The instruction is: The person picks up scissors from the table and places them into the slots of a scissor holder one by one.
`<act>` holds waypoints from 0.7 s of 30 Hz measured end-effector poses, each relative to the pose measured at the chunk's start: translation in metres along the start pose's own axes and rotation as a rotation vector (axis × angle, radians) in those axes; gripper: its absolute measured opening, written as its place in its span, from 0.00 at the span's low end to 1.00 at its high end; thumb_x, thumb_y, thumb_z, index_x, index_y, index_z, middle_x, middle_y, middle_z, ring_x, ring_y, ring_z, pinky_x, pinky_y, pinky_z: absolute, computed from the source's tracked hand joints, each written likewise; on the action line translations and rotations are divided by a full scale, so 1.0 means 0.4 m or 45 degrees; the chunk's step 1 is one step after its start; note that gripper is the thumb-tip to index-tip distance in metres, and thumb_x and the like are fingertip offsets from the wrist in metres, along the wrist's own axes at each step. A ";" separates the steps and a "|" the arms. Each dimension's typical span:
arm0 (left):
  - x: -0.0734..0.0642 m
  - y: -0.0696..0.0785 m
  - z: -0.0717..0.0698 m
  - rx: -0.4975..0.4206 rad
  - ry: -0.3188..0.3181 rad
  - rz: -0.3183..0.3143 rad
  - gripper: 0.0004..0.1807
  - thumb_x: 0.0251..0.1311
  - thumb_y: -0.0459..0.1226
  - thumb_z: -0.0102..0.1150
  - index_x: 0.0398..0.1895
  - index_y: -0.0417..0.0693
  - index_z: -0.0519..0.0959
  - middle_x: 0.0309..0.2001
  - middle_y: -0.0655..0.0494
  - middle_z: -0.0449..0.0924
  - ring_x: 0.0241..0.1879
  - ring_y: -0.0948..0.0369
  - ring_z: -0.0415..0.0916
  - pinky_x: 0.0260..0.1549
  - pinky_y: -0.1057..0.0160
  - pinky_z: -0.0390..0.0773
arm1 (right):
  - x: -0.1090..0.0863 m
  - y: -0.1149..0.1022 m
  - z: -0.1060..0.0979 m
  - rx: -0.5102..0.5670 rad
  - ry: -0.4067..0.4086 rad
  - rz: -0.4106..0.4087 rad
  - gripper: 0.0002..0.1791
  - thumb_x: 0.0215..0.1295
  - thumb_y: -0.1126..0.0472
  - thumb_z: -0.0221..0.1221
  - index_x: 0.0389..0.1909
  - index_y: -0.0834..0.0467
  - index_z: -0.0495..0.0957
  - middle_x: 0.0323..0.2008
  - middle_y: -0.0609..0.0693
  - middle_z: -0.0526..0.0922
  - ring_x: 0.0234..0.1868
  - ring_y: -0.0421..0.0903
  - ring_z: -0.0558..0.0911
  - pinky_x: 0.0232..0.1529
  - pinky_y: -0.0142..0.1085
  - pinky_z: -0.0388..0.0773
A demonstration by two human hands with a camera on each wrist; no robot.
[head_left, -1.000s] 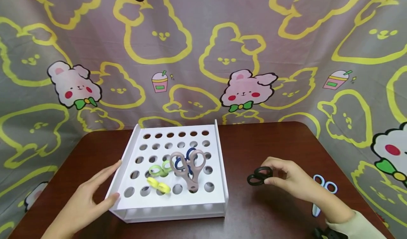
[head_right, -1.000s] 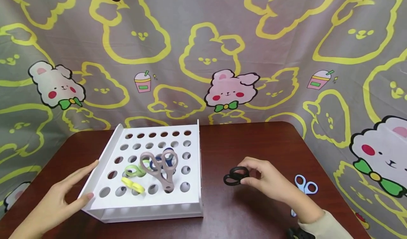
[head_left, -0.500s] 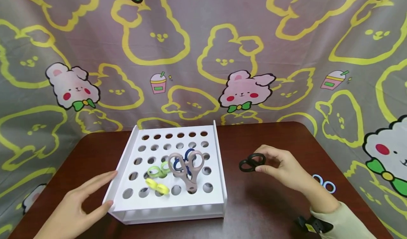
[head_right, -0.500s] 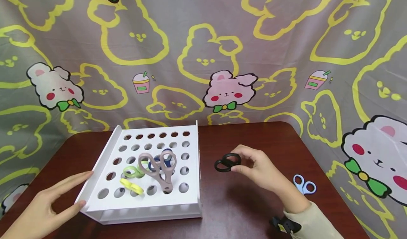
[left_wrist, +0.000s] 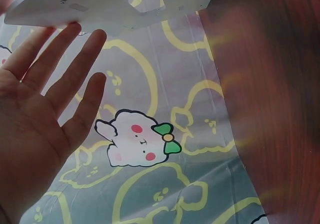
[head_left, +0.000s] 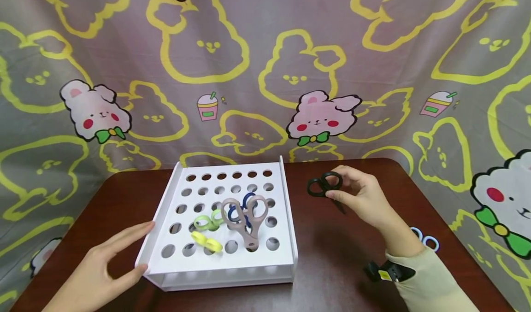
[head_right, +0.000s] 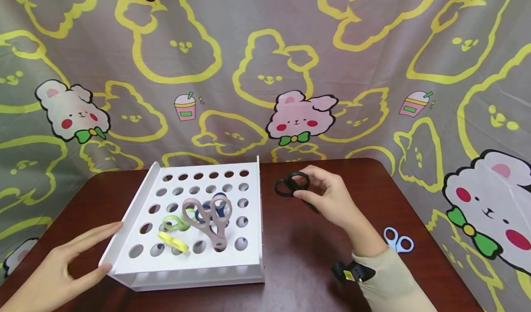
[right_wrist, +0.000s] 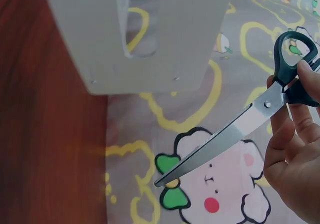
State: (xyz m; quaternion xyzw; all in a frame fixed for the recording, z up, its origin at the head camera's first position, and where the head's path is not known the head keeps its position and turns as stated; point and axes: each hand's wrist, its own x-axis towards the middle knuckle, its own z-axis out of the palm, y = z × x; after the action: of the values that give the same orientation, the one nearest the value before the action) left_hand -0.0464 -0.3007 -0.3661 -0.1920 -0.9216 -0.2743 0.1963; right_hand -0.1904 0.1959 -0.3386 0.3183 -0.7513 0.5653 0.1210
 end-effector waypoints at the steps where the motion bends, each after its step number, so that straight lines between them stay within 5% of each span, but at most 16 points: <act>1: 0.000 0.000 0.000 -0.005 -0.004 -0.004 0.45 0.37 0.30 0.80 0.66 0.54 0.75 0.64 0.75 0.71 0.63 0.84 0.61 0.56 0.88 0.54 | 0.005 -0.003 0.003 0.016 0.015 0.009 0.17 0.52 0.80 0.66 0.44 0.66 0.80 0.38 0.38 0.83 0.32 0.36 0.84 0.33 0.27 0.81; 14: -0.005 -0.004 0.001 -0.038 -0.041 -0.050 0.45 0.39 0.28 0.78 0.68 0.55 0.73 0.65 0.77 0.68 0.63 0.84 0.60 0.56 0.88 0.53 | 0.076 -0.065 0.059 0.186 0.128 -0.053 0.20 0.51 0.81 0.65 0.44 0.60 0.82 0.38 0.41 0.83 0.36 0.37 0.84 0.38 0.28 0.82; 21: -0.006 -0.002 0.001 -0.039 -0.029 -0.039 0.45 0.39 0.28 0.77 0.67 0.54 0.74 0.65 0.77 0.68 0.63 0.84 0.60 0.56 0.88 0.53 | 0.106 -0.092 0.088 0.285 0.134 -0.089 0.28 0.51 0.83 0.65 0.43 0.47 0.82 0.39 0.40 0.83 0.35 0.37 0.85 0.38 0.28 0.82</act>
State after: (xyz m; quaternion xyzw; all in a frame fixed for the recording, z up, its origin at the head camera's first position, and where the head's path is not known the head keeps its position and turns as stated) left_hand -0.0450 -0.3017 -0.3680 -0.1838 -0.9224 -0.2890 0.1786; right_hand -0.1942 0.1431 -0.2989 0.3257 -0.6645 0.6571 0.1436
